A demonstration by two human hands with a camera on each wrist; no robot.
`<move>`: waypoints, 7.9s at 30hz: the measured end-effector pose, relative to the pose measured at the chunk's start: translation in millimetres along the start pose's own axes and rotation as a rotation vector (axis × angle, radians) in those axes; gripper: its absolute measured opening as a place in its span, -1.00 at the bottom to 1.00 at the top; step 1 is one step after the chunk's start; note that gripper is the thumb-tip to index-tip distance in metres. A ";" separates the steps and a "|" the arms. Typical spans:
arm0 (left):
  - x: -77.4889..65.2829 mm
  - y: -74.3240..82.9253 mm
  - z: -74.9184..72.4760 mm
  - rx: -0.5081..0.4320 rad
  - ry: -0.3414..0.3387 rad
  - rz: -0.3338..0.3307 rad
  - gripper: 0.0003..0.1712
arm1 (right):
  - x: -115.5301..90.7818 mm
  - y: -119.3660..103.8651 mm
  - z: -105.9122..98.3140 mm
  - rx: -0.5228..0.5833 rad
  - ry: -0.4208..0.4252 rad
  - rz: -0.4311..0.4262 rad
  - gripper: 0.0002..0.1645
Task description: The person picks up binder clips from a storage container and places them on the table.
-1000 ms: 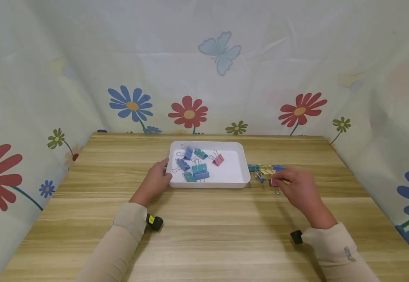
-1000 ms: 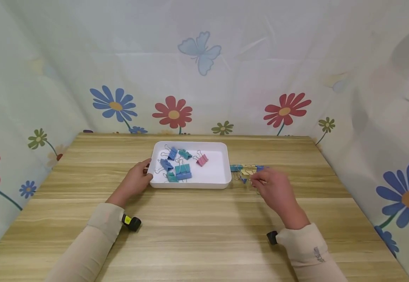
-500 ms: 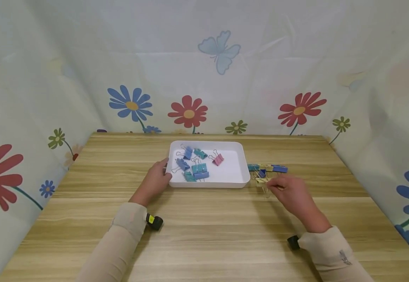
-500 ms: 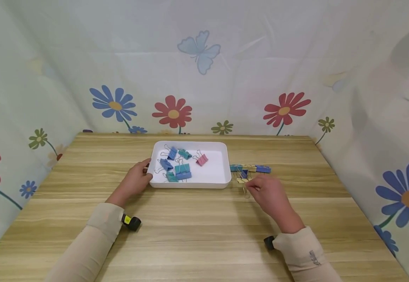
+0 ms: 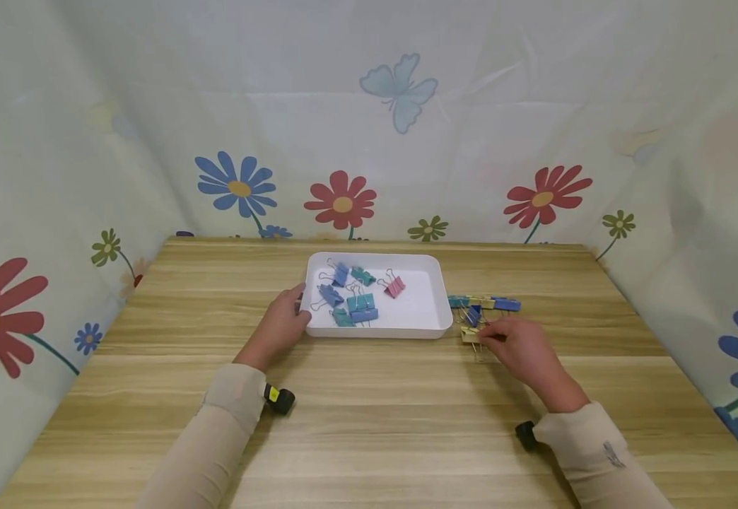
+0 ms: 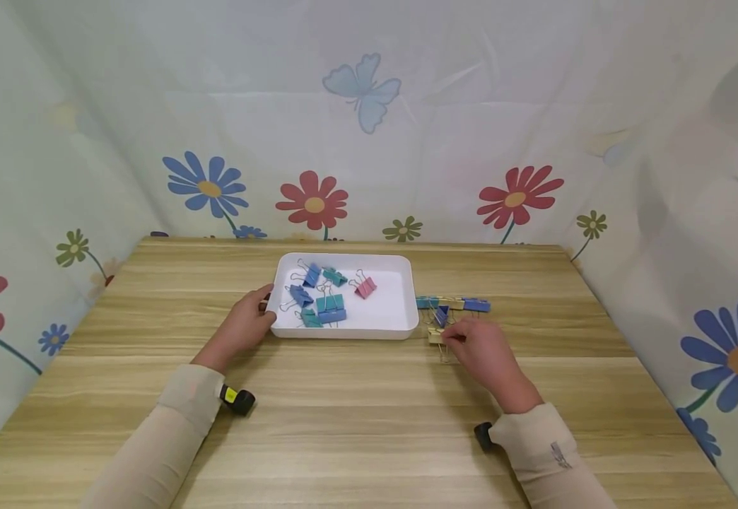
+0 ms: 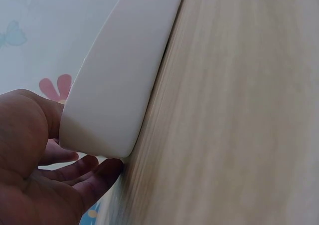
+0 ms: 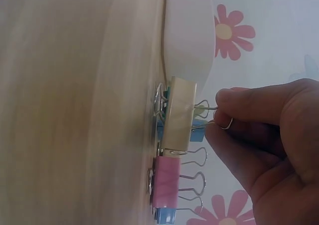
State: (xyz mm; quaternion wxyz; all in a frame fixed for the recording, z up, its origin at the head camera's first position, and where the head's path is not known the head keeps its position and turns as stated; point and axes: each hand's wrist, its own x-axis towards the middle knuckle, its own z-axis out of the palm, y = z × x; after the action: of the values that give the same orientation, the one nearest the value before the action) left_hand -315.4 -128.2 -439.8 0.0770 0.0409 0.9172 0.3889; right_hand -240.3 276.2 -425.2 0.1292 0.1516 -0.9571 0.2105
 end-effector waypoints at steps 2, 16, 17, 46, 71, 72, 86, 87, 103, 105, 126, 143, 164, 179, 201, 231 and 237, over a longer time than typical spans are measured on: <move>0.3 0.3 0.1 -0.002 -0.001 -0.003 -0.27 | 2.0 1.0 0.2 -0.007 -0.013 0.002 -0.92; 1.4 0.5 -1.4 0.001 -0.004 -0.002 -0.26 | 12.1 5.6 3.6 -0.001 -0.063 0.040 -0.91; 1.2 0.5 -1.6 0.001 -0.005 -0.001 -0.26 | 12.4 5.7 3.7 -0.002 -0.063 0.042 -0.91; 2.1 -0.9 -0.9 0.004 -0.003 0.017 -0.26 | 11.9 2.7 5.2 0.000 -0.059 -0.019 -0.85; 0.4 0.4 -1.3 0.012 0.012 0.026 -0.25 | 22.2 -16.8 0.8 0.041 0.006 -0.064 -0.75; 0.2 0.3 -1.1 0.013 0.011 0.027 -0.25 | 23.1 -18.6 0.9 0.048 0.012 -0.065 -0.74; 0.5 1.2 -1.9 0.024 0.026 0.028 -0.26 | 41.8 -47.2 4.2 0.133 0.114 -0.176 -0.70; 0.4 1.3 -2.0 0.022 0.025 0.026 -0.26 | 43.3 -48.8 5.1 0.140 0.111 -0.171 -0.69; 1.4 0.6 -2.2 0.000 0.013 0.021 -0.25 | 63.6 -67.3 22.0 0.204 0.083 -0.183 -0.69; 1.6 0.3 -2.0 0.004 0.015 0.020 -0.26 | 66.1 -70.6 25.3 0.210 0.068 -0.179 -0.70; 1.5 -2.0 -2.0 -0.020 0.011 0.009 -0.24 | 89.3 -99.0 58.6 0.294 -0.038 -0.210 -0.66; -0.9 4.6 -3.1 -0.021 0.013 0.007 -0.24 | 103.4 -116.6 74.8 0.209 -0.102 -0.235 -0.76; 0.7 4.3 -3.2 -0.023 0.008 0.002 -0.24 | 107.7 -125.7 82.1 0.146 -0.223 -0.176 -0.83; 1.3 2.2 -2.5 -0.025 0.008 0.000 -0.24 | 105.5 -125.3 79.0 0.103 -0.207 -0.148 -0.88; -0.6 2.8 -2.3 -0.021 -0.002 -0.009 -0.25 | 96.2 -118.5 51.8 0.110 -0.017 -0.249 -0.88; -0.4 0.8 -0.7 -0.027 -0.002 0.002 -0.25 | 74.3 -104.0 14.3 0.153 0.107 -0.252 -0.92; -1.5 3.3 -1.4 -0.015 -0.001 -0.005 -0.25 | 68.1 -97.4 6.2 0.125 0.108 -0.201 -0.90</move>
State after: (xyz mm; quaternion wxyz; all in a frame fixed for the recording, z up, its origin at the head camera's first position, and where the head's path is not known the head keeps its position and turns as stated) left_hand -314.1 -127.1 -436.2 0.0788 0.0384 0.9142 0.3957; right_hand -270.6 173.2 -374.1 0.1913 0.2431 -0.9137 0.2634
